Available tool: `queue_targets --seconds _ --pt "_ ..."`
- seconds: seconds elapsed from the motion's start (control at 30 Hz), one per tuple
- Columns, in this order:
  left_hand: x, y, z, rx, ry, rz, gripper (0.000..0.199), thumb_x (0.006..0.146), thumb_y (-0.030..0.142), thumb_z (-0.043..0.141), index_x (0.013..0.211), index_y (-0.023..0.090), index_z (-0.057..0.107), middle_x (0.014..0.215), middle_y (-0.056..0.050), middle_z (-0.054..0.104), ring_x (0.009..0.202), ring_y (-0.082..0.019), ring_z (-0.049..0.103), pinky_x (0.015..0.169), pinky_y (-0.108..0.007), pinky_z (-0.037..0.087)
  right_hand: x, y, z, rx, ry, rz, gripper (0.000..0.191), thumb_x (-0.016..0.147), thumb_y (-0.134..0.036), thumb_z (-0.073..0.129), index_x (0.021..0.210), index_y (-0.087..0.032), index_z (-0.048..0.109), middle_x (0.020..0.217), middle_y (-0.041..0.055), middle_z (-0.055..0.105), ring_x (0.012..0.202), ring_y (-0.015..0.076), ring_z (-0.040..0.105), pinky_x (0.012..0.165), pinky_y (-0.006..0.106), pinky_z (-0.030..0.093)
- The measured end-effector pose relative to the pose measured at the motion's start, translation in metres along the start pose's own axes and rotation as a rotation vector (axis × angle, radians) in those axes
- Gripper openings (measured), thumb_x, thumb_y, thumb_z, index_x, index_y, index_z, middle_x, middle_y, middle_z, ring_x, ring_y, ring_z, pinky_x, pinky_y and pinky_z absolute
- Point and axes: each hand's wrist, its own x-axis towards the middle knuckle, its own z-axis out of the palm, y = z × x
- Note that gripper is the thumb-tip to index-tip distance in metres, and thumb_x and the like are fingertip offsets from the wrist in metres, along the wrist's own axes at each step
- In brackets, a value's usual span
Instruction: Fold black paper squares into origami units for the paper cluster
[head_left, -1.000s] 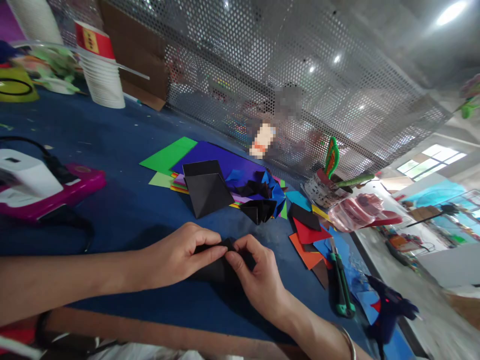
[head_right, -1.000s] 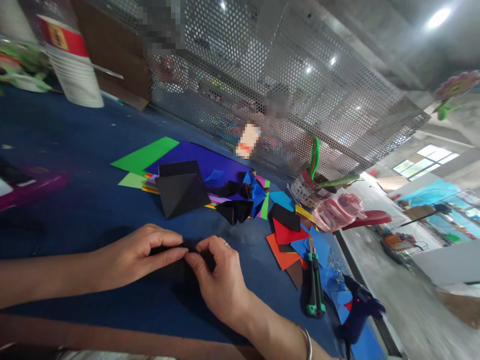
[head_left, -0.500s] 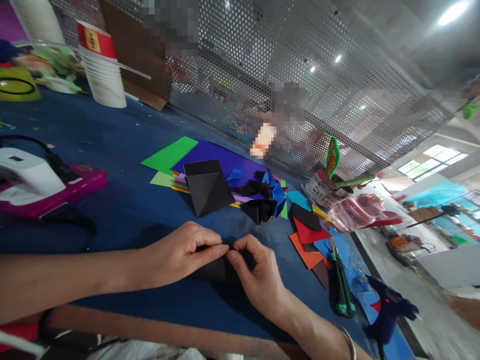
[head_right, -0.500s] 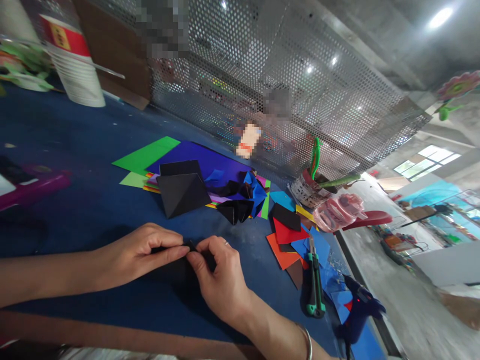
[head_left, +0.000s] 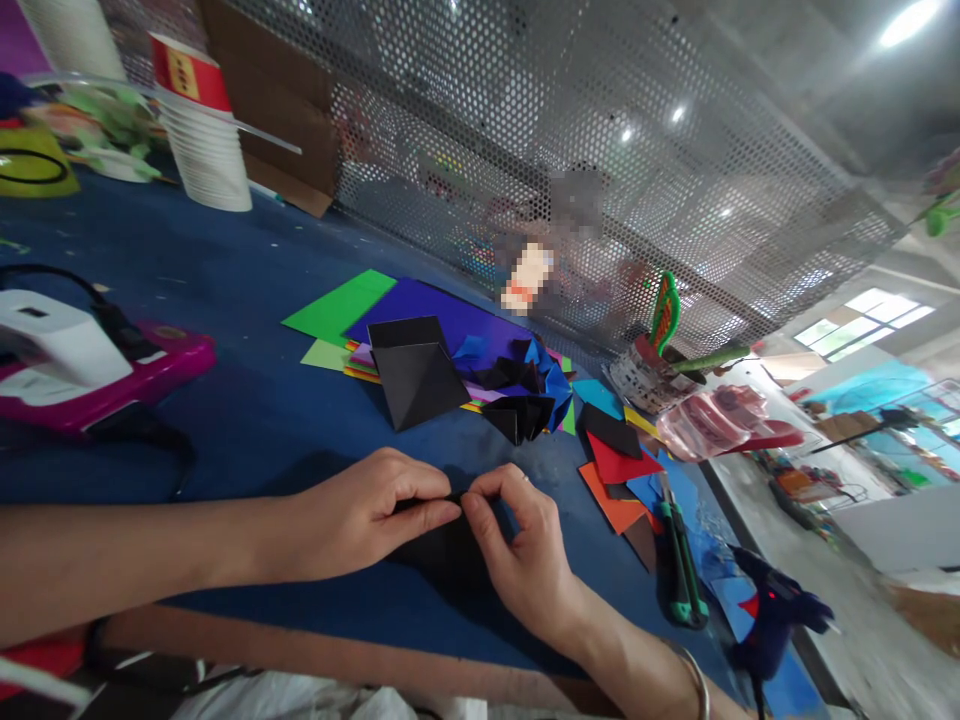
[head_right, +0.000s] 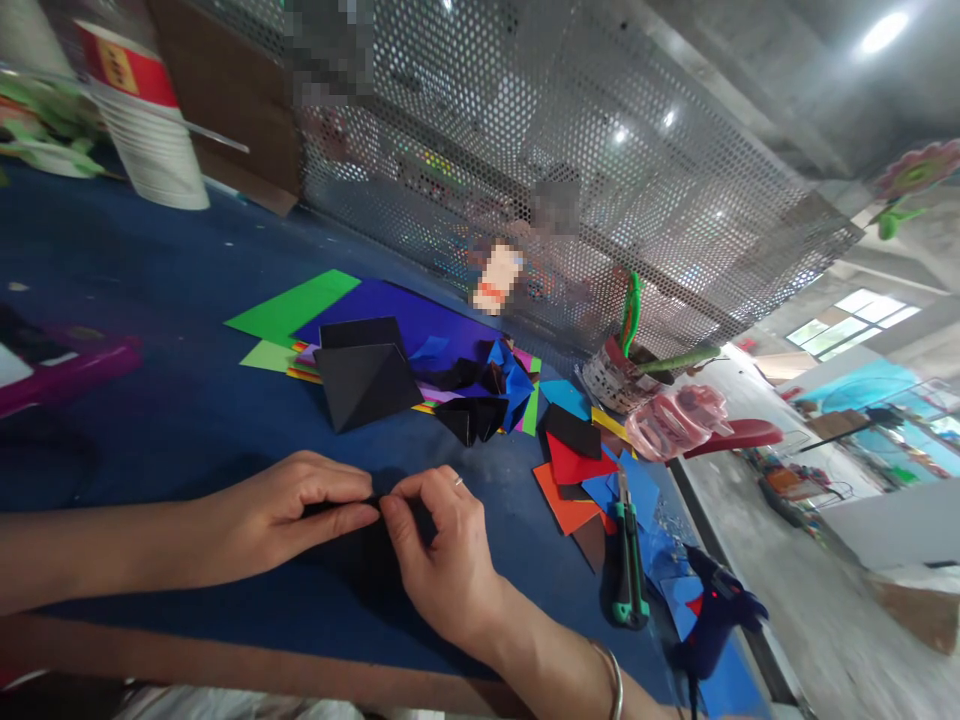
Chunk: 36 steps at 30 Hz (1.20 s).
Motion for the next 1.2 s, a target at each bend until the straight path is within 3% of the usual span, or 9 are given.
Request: queue_targets --seconds 0.33,0.5,0.67,0.83,1.0,1.2 --pt "-0.0002 -0.0005 0.0009 0.008 0.017 0.036 0.045 0.112 0.034 0.05 0.069 0.022 0.047 0.063 0.005 0.049 0.059 -0.013 0.048 0.058 -0.029 0.033 -0.0003 -0.0005 0.0002 -0.056 0.033 -0.076 0.02 0.107 -0.019 0.06 0.088 -0.024 0.064 0.079 0.0007 0.073 0.073 0.0165 0.069 0.068 0.027 0.054" --pt "-0.0017 0.0032 -0.0018 0.021 0.011 -0.018 0.035 0.106 0.032 0.055 0.073 0.021 0.056 0.065 0.004 0.056 0.058 -0.013 0.051 0.056 -0.028 0.033 -0.0002 -0.0012 -0.0011 -0.083 0.069 -0.104 0.02 0.108 -0.017 0.059 0.089 -0.024 0.063 0.079 0.0007 0.072 0.073 0.0163 0.068 0.068 0.026 0.052" --pt "-0.0013 0.0034 -0.0016 0.031 0.054 -0.001 0.037 0.103 0.027 0.055 0.067 0.022 0.048 0.061 0.005 0.052 0.056 -0.013 0.047 0.055 -0.029 0.032 -0.0015 -0.0003 -0.0018 -0.059 0.06 -0.063 0.021 0.108 -0.021 0.057 0.089 -0.024 0.064 0.079 0.0011 0.071 0.073 0.0165 0.067 0.068 0.027 0.053" --pt "-0.0003 0.0037 -0.0007 0.013 0.047 0.014 0.036 0.102 0.023 0.054 0.066 0.022 0.049 0.062 0.003 0.055 0.058 -0.014 0.051 0.056 -0.029 0.033 -0.0033 -0.0011 -0.0014 0.015 -0.023 0.069 0.014 0.107 -0.032 0.062 0.098 -0.023 0.068 0.085 0.0019 0.075 0.077 0.0171 0.071 0.073 0.029 0.058" --pt "-0.0019 0.0034 0.0006 0.008 0.04 0.016 0.036 0.103 0.025 0.054 0.067 0.022 0.052 0.063 0.004 0.054 0.058 -0.013 0.051 0.056 -0.028 0.034 -0.0052 -0.0032 0.0017 0.048 -0.013 0.079 0.019 0.108 -0.031 0.062 0.09 -0.024 0.064 0.079 -0.0004 0.073 0.07 0.0148 0.068 0.067 0.026 0.056" --pt "0.0007 0.0031 -0.0017 -0.007 0.079 -0.188 0.038 0.102 0.043 0.059 0.072 0.021 0.065 0.06 0.005 0.055 0.056 -0.013 0.047 0.053 -0.026 0.033 -0.0031 0.0005 0.0022 0.01 0.138 0.03 0.012 0.108 -0.021 0.056 0.097 -0.026 0.057 0.079 -0.002 0.071 0.066 0.0138 0.068 0.06 0.023 0.051"
